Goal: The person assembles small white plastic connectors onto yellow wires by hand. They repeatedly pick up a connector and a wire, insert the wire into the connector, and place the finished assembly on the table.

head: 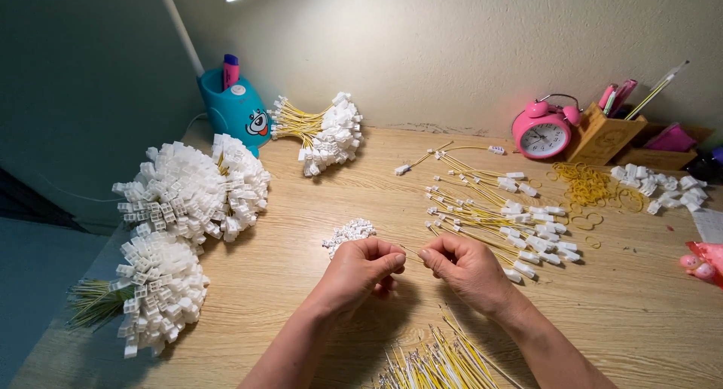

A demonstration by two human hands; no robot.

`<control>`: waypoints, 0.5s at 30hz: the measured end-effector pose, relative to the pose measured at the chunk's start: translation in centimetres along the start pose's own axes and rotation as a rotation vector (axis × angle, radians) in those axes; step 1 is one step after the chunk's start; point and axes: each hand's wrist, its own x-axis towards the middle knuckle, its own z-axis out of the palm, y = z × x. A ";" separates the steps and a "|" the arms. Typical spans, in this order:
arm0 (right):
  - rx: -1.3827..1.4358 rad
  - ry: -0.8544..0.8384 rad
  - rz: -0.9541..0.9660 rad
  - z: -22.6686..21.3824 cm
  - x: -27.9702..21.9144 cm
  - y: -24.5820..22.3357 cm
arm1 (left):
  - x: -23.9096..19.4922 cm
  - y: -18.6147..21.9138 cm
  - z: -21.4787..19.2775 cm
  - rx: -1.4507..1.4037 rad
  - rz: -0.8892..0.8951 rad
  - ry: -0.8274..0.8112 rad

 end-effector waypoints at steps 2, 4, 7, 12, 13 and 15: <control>-0.005 0.002 -0.004 0.1 0.1 0.4 | 0.0 0.0 0.0 0.000 0.010 0.002; -0.034 0.009 -0.037 0.2 0.1 0.7 | -0.2 0.1 0.1 -0.028 0.009 -0.003; -0.056 0.001 -0.009 0.2 -0.1 0.5 | -0.6 0.7 0.1 0.026 0.006 0.004; -0.054 -0.034 0.010 0.1 -0.1 0.5 | -0.1 -0.1 -0.1 0.000 0.039 -0.008; -0.037 -0.051 0.008 0.1 0.0 0.5 | -0.1 -0.1 -0.1 0.018 0.046 -0.003; 0.045 -0.024 0.028 0.2 -0.2 0.0 | 0.9 -1.2 -0.3 0.015 0.082 0.011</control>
